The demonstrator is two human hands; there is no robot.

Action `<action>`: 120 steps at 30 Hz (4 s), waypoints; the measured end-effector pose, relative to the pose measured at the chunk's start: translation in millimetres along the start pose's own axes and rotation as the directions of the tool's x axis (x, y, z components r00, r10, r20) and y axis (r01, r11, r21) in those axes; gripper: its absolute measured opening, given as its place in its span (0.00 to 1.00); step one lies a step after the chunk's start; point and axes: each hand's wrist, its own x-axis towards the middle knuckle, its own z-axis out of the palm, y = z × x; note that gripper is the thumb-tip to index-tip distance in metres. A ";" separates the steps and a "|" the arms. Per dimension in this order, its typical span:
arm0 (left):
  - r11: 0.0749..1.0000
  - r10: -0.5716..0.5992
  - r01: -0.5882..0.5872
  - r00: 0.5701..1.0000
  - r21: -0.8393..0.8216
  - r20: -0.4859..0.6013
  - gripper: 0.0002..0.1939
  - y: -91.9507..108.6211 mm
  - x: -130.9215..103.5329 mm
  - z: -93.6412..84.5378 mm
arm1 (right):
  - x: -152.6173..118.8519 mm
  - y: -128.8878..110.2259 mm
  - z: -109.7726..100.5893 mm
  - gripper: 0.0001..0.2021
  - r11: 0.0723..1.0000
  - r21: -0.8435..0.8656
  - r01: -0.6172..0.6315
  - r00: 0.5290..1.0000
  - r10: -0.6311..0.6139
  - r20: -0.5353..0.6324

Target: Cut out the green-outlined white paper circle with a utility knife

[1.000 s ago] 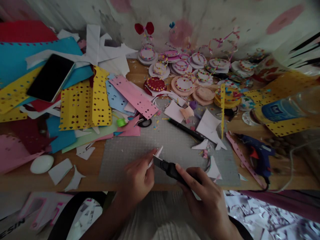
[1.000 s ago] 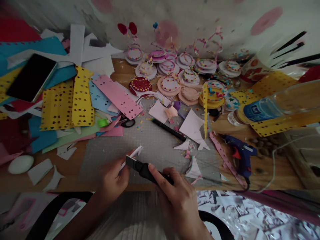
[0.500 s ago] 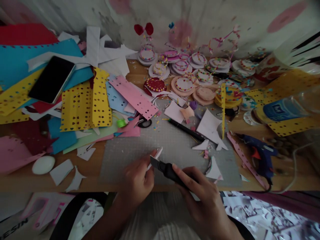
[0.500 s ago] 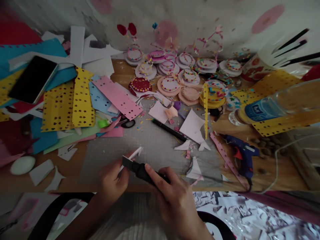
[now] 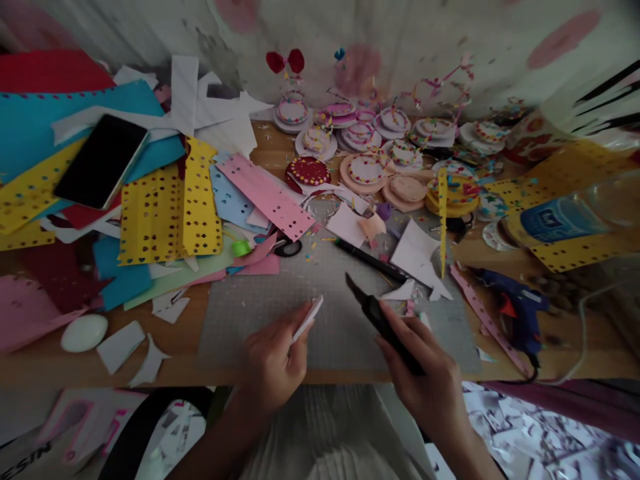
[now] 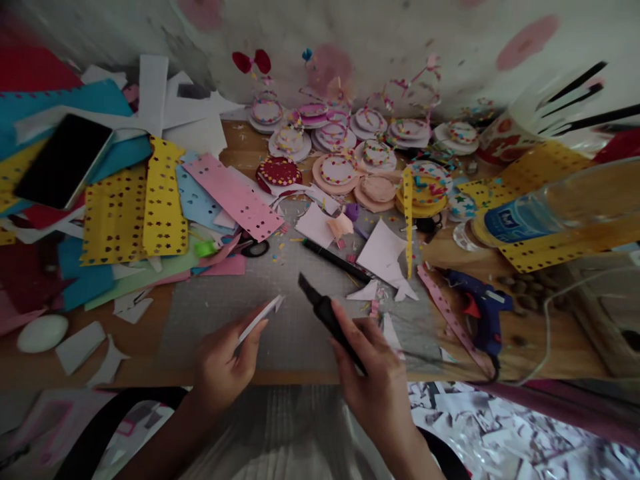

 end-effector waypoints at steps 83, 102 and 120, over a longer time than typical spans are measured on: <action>0.960 0.003 -0.042 0.990 -0.276 -0.141 0.27 -14.6 80.4 -44.9 | 95.9 -45.1 24.7 0.18 0.162 0.884 -0.439 0.881 0.271 0.388; 0.417 -0.333 0.588 0.808 -0.693 0.485 0.17 -41.1 117.5 -19.1 | 130.6 -30.1 40.5 0.14 0.336 0.885 -0.324 0.943 0.193 0.272; 0.431 -0.230 0.792 0.559 -0.432 0.796 0.12 -50.1 110.7 -18.2 | 118.9 -18.7 45.1 0.16 0.368 0.737 -0.567 0.800 0.031 0.599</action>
